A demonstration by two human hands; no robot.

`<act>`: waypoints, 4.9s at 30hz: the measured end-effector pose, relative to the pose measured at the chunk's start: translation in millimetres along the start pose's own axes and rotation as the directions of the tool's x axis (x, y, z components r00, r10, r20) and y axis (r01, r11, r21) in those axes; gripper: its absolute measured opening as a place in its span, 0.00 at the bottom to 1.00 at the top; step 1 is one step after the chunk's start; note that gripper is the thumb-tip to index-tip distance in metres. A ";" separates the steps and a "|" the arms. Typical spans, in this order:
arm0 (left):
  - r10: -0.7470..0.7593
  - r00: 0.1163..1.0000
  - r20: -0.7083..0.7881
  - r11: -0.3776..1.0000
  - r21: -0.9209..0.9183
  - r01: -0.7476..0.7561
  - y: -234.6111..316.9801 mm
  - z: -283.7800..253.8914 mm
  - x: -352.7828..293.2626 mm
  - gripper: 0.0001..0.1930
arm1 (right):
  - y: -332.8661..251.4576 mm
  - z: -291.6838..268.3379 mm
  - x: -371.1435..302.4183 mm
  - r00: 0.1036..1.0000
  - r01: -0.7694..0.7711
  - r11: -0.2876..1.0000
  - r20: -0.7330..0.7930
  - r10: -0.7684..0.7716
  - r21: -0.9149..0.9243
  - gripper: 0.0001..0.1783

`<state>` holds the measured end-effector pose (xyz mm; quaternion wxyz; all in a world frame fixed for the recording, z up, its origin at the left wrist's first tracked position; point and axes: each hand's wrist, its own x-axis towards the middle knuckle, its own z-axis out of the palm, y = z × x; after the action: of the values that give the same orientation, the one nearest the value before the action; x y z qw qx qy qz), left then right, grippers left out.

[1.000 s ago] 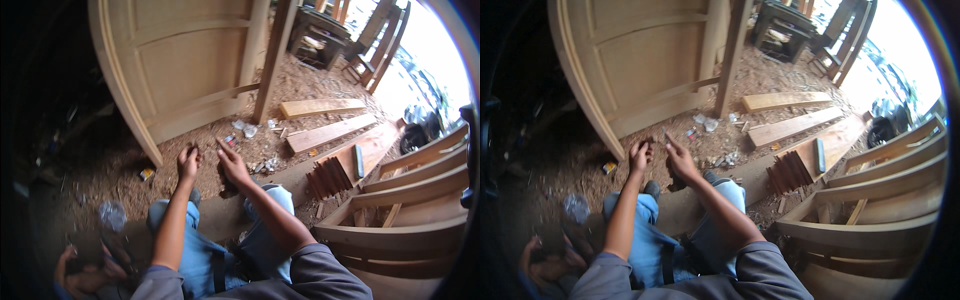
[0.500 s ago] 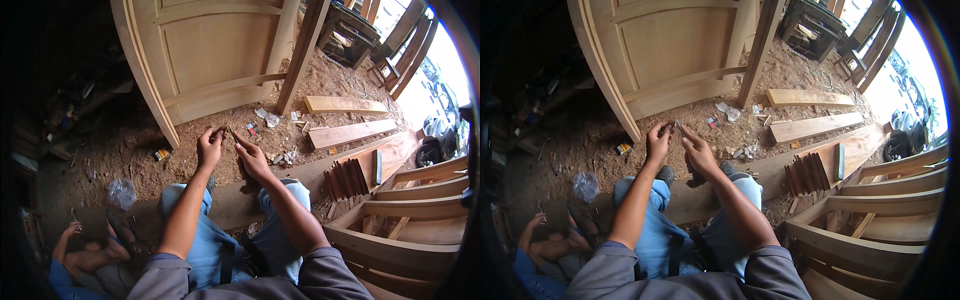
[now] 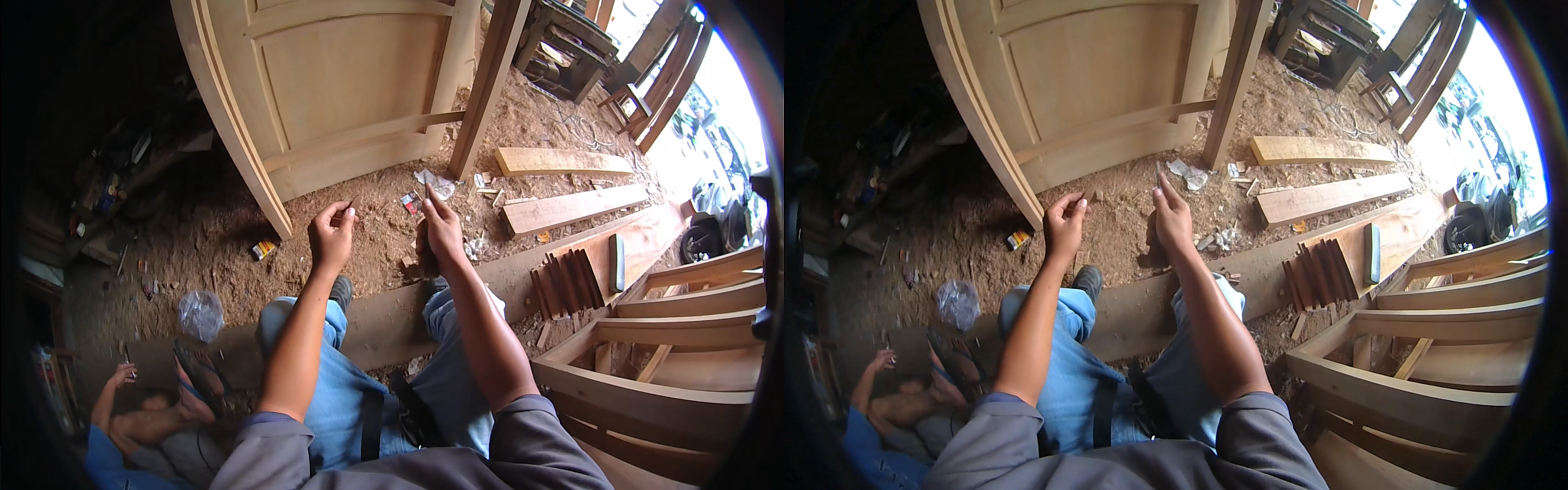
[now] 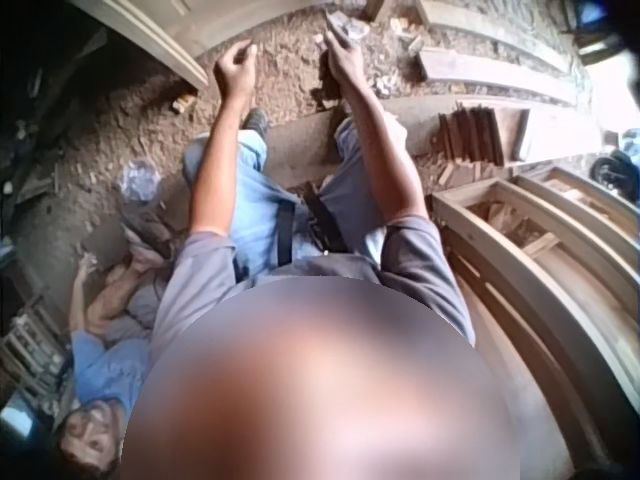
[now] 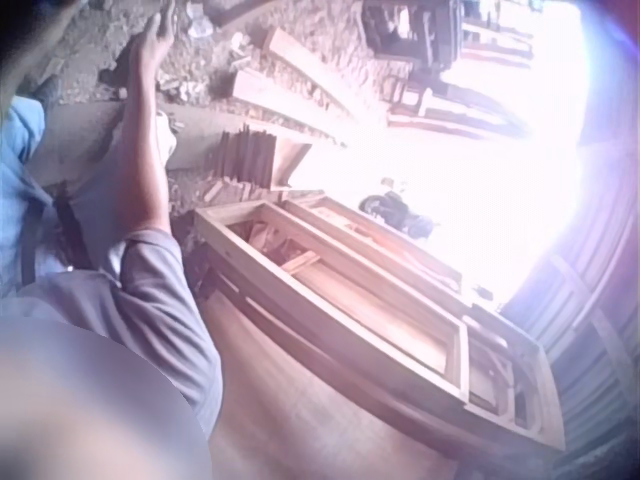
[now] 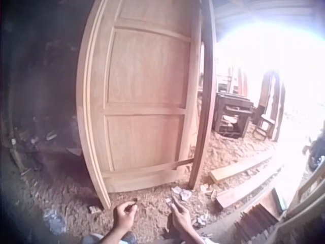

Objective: The person fits small wooden trim pieces into grooves on a large wooden furniture panel using a chisel to tap them into place. The person repeatedly picks up trim pieces, aligns them, and taps them with the chisel.

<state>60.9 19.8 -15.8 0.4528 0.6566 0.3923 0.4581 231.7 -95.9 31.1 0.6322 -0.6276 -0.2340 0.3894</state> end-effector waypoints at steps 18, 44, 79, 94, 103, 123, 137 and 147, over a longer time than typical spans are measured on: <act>-0.096 0.994 0.049 0.994 0.054 0.093 -4.5 1.6 -3.1 0.06 | 20.0 33.4 -18.4 0.916 0.052 0.955 0.394 0.071 -0.291 0.26; -0.065 0.995 0.079 0.973 0.226 0.046 -4.5 4.5 6.8 0.05 | 21.3 49.2 -11.1 0.995 -0.095 0.991 0.017 0.097 -0.098 0.26; -0.200 0.980 0.011 0.980 0.020 0.200 -16.6 -0.6 9.2 0.05 | 31.3 29.3 -16.2 0.904 -0.067 0.976 0.401 0.146 -0.206 0.25; -0.159 0.985 0.071 0.974 0.174 0.144 1.2 -3.2 -0.6 0.06 | 11.2 17.3 -1.0 0.989 -0.121 0.982 0.068 0.133 -0.147 0.25; 0.005 1.000 0.024 0.942 0.336 -0.013 4.6 -1.5 1.6 0.04 | 34.8 40.8 -18.0 0.937 -0.047 0.951 0.316 0.148 -0.305 0.25; -0.015 0.998 -0.061 0.951 0.307 0.033 2.6 -3.5 8.3 0.06 | 28.2 45.7 -17.5 0.931 -0.076 0.979 0.338 0.138 -0.190 0.27; 0.090 0.989 0.113 0.903 0.410 -0.129 17.6 2.9 -4.3 0.03 | 25.5 37.3 20.9 0.958 -0.046 0.994 -0.285 0.015 -0.104 0.25; -0.051 0.998 -0.040 0.983 0.174 0.057 -0.3 -5.5 7.7 0.10 | 22.0 45.4 -15.1 0.935 -0.053 0.984 0.339 0.109 -0.172 0.26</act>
<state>57.7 28.4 -13.3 0.3986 0.6749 0.4568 0.4206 182.9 -82.0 17.2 0.5122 -0.6070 -0.3459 0.4996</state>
